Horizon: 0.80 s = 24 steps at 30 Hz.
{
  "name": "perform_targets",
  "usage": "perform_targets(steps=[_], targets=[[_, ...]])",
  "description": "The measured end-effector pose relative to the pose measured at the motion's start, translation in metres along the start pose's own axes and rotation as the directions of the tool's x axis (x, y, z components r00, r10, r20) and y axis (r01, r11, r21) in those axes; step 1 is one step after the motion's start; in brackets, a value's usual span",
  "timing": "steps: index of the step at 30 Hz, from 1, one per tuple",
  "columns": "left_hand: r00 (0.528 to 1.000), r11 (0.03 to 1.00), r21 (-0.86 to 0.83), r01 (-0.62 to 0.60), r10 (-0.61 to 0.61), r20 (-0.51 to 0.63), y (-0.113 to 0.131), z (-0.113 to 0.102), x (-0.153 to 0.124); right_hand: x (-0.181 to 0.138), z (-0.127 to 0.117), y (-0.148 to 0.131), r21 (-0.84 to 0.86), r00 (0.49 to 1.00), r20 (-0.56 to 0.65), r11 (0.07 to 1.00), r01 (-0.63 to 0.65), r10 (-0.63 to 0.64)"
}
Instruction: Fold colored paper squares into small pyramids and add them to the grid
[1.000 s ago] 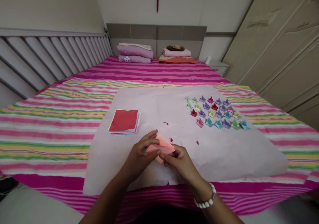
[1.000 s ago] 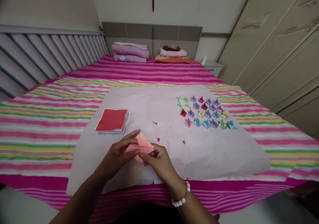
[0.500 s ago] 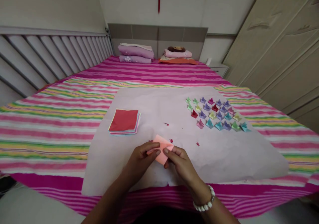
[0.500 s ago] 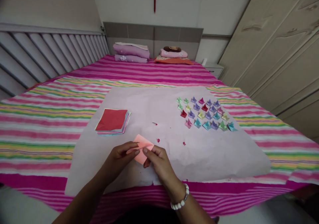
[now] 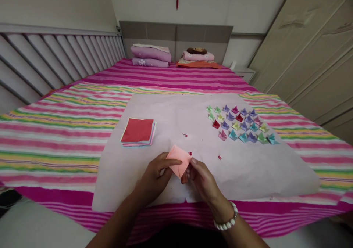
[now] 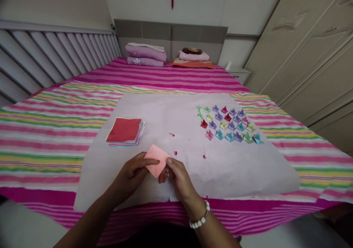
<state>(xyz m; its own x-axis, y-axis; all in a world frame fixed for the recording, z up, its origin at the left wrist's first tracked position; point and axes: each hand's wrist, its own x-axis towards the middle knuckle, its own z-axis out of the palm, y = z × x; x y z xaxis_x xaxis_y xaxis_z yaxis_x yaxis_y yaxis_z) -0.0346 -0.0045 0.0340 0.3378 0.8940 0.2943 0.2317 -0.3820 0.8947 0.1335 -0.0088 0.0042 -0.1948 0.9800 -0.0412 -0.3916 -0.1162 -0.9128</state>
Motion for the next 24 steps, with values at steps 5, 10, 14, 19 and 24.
perform_targets(steps=[5, 10, 14, 19, 24], targets=[[0.997, 0.995, -0.089, 0.049, -0.043, 0.065, 0.006, 0.001, -0.002, 0.002, -0.002, 0.002, -0.068, 0.997, -0.061, 0.997, -0.045, 0.041], [0.914, 0.918, -0.299, 0.261, -0.335, -0.229, -0.004, 0.011, 0.000, 0.003, 0.000, 0.007, -0.128, 0.998, -0.063, 0.992, 0.001, -0.009], [0.889, 0.867, -0.416, 0.276, -0.395, -0.233, -0.005, 0.015, 0.003, 0.005, 0.001, 0.006, -0.134, 0.995, -0.093, 0.990, 0.032, -0.045], [0.899, 0.843, -0.462, 0.275, -0.396, -0.188, -0.001, 0.012, 0.004, 0.006, -0.002, 0.002, -0.157, 0.985, -0.166, 0.987, 0.019, -0.046], [0.931, 0.919, -0.299, 0.256, -0.318, -0.180, -0.005, 0.007, -0.001, 0.005, -0.003, 0.002, -0.176, 0.983, -0.181, 0.984, -0.013, -0.019]])
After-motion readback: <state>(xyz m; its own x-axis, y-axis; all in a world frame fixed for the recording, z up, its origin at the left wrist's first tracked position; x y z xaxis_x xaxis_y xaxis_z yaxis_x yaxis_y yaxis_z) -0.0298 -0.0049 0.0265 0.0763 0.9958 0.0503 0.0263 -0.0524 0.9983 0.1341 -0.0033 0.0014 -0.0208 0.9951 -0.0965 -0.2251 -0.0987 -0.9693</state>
